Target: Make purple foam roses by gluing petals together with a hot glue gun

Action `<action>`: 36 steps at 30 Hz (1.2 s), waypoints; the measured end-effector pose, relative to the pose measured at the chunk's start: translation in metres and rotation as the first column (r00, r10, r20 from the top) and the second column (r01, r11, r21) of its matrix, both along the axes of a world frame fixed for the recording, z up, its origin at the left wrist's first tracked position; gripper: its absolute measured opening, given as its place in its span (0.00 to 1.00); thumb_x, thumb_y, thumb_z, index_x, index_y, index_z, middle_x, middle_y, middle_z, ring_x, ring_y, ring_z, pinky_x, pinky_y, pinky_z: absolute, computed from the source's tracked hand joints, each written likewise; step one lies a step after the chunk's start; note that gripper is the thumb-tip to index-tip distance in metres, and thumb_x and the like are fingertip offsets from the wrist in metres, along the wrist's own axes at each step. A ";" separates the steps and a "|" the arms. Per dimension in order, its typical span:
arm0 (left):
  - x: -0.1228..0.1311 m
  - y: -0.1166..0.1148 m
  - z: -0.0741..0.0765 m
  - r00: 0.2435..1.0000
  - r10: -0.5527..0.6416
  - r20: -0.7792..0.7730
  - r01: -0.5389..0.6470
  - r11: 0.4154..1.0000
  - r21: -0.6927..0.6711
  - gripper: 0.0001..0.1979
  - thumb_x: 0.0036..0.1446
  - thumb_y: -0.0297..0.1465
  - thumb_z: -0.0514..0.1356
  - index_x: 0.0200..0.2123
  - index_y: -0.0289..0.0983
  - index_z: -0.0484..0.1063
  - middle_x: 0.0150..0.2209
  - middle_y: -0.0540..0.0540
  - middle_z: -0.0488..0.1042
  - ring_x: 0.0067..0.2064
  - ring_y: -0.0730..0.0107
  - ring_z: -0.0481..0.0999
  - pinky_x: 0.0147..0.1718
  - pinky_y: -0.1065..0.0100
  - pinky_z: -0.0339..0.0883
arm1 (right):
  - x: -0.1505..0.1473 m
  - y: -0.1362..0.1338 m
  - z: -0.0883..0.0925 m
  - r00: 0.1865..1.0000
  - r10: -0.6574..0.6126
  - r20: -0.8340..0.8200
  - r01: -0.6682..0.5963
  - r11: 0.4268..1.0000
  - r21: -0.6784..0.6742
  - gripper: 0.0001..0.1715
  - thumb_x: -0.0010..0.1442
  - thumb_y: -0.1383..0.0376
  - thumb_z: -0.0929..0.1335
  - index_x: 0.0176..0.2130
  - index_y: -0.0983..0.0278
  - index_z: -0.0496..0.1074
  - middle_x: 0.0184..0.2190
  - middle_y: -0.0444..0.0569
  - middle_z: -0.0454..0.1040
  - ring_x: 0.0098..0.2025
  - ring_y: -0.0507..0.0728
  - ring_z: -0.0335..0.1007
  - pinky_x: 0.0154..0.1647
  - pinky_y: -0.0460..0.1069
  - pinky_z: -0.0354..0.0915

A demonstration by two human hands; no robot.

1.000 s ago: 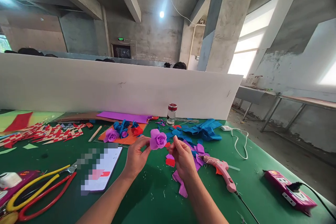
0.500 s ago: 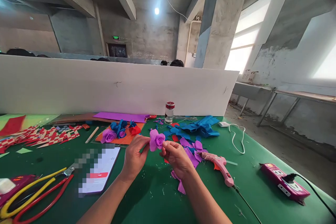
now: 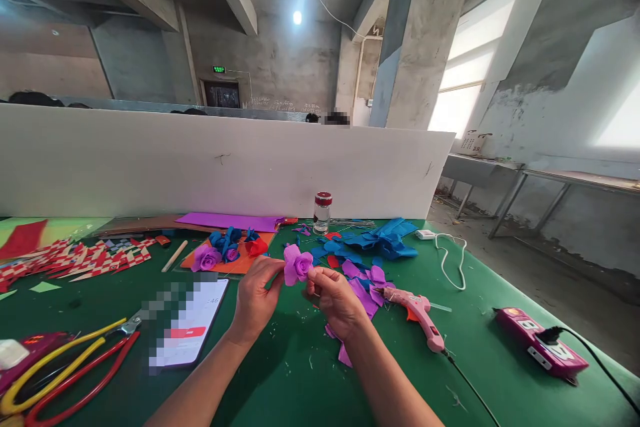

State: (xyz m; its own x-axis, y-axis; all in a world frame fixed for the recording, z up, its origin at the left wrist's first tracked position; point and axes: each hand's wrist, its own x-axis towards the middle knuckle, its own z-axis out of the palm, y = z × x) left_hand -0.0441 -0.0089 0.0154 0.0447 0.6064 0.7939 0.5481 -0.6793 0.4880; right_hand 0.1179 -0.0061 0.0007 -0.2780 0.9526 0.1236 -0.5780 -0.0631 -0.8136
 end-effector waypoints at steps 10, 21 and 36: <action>0.002 0.001 -0.004 0.980 -0.068 0.189 0.090 0.990 -0.111 0.04 0.51 0.32 0.64 0.31 0.44 0.79 0.31 0.47 0.78 0.34 0.62 0.72 0.39 0.65 0.64 | -0.003 -0.004 0.002 0.984 0.084 -0.155 -0.102 0.989 -0.111 0.14 0.43 0.59 0.78 0.24 0.63 0.74 0.20 0.40 0.66 0.23 0.48 0.57 0.36 0.48 0.62; -0.001 0.004 -0.005 0.933 -0.047 0.356 0.145 0.956 -0.255 0.08 0.48 0.36 0.67 0.33 0.42 0.81 0.29 0.48 0.77 0.34 0.63 0.72 0.38 0.67 0.64 | 0.002 -0.001 0.004 0.996 0.020 -0.092 -0.024 0.999 -0.042 0.26 0.53 0.48 0.71 0.17 0.64 0.71 0.16 0.42 0.64 0.21 0.49 0.57 0.28 0.47 0.59; 0.005 -0.001 0.007 0.883 -0.190 0.430 0.425 0.714 -0.557 0.13 0.45 0.36 0.68 0.36 0.39 0.81 0.33 0.46 0.81 0.39 0.60 0.77 0.44 0.63 0.68 | 0.008 0.004 0.006 0.940 -0.313 0.134 0.296 0.945 0.138 0.19 0.47 0.51 0.75 0.24 0.65 0.75 0.22 0.44 0.69 0.26 0.50 0.59 0.30 0.46 0.58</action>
